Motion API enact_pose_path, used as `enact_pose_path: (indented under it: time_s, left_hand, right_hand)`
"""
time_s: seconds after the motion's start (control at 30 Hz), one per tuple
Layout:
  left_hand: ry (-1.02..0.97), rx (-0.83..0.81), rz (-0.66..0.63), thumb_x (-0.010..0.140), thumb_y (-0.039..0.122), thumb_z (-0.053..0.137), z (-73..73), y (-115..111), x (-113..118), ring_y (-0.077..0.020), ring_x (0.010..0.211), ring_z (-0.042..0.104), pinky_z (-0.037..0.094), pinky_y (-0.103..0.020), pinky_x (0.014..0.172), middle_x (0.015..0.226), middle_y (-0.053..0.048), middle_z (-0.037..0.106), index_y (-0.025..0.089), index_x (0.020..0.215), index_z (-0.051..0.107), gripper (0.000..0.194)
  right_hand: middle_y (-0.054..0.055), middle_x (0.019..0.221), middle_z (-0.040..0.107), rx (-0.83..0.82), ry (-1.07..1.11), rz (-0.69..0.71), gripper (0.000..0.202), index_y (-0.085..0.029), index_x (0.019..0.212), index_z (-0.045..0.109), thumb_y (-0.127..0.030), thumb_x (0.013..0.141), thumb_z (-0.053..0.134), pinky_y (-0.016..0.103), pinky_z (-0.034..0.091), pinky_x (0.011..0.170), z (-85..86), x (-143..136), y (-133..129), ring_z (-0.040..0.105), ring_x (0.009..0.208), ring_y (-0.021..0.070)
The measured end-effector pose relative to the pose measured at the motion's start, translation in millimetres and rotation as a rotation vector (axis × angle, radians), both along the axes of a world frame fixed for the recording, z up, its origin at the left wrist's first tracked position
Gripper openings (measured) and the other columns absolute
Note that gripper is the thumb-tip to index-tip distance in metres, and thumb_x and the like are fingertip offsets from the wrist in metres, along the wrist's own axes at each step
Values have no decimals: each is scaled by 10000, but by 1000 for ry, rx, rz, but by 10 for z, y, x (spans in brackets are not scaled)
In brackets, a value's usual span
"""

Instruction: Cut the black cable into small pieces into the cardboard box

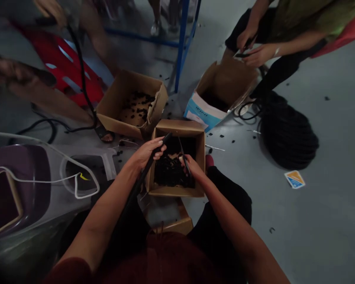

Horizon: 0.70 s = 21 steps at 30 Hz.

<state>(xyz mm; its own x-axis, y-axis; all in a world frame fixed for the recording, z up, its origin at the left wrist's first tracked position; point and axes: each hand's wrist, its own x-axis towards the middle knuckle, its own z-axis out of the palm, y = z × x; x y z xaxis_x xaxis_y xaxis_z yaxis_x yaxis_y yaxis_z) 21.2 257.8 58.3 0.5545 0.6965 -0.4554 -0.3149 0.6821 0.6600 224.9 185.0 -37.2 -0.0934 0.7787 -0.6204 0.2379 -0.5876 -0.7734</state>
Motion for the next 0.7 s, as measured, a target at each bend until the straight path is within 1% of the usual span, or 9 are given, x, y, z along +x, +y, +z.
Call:
enact_pose_path:
  time_s: [0.07,0.13,0.23,0.33,0.4,0.47,0.57,0.7]
  left_hand:
    - [17,16,-32,749,234,597,-31,-53,2,-15,420,374,204,-128,361,654,23,499,134,1092,520,366]
    - [38,48,-76,742,254,603,-56,-124,4,-15,423,375,202,-135,362,673,7,522,116,1020,531,319]
    - [61,105,-140,728,303,627,-91,-241,-2,-17,439,391,215,-144,372,718,-16,560,108,1028,537,368]
    - [103,131,-163,715,337,643,-122,-326,-18,-16,444,395,231,-153,386,742,-18,578,116,1109,530,466]
    - [136,131,-173,708,345,650,-130,-350,-32,-12,439,384,230,-157,390,733,-14,577,112,1130,538,495]
    - [166,131,-182,708,344,649,-125,-354,-45,-10,440,380,221,-155,391,713,-7,566,109,1116,561,479]
    - [228,136,-174,728,339,629,-106,-339,-59,-9,431,365,205,-150,383,677,2,544,108,1085,587,427]
    - [347,143,-138,759,318,600,-97,-297,-68,-8,392,329,186,-152,364,627,17,523,102,1059,591,370]
  right_hand:
    - [-16,813,471,14,127,-65,486,-243,1091,392,-605,775,459,206,373,371,279,34,-247,432,488,74]
    - [-17,817,459,28,231,-79,505,-247,1082,377,-617,754,480,214,403,415,456,44,-514,444,525,78]
    - [2,833,464,36,266,-39,518,-245,1089,387,-623,747,482,240,425,482,592,31,-815,457,574,93]
    - [23,854,475,80,246,7,552,-241,1137,392,-637,757,459,270,446,558,673,-1,-927,476,619,110]
    - [31,870,480,109,229,33,568,-241,1160,392,-646,765,447,282,452,594,700,-24,-917,488,641,116]
    - [34,878,484,138,214,58,572,-244,1177,392,-648,776,434,288,456,609,687,-43,-867,493,647,116]
    - [33,889,488,170,202,90,581,-243,1205,388,-643,786,426,289,461,613,586,-65,-753,495,652,113]
    - [36,906,494,170,198,153,598,-227,1243,366,-620,797,435,289,460,629,433,-92,-542,490,671,114]
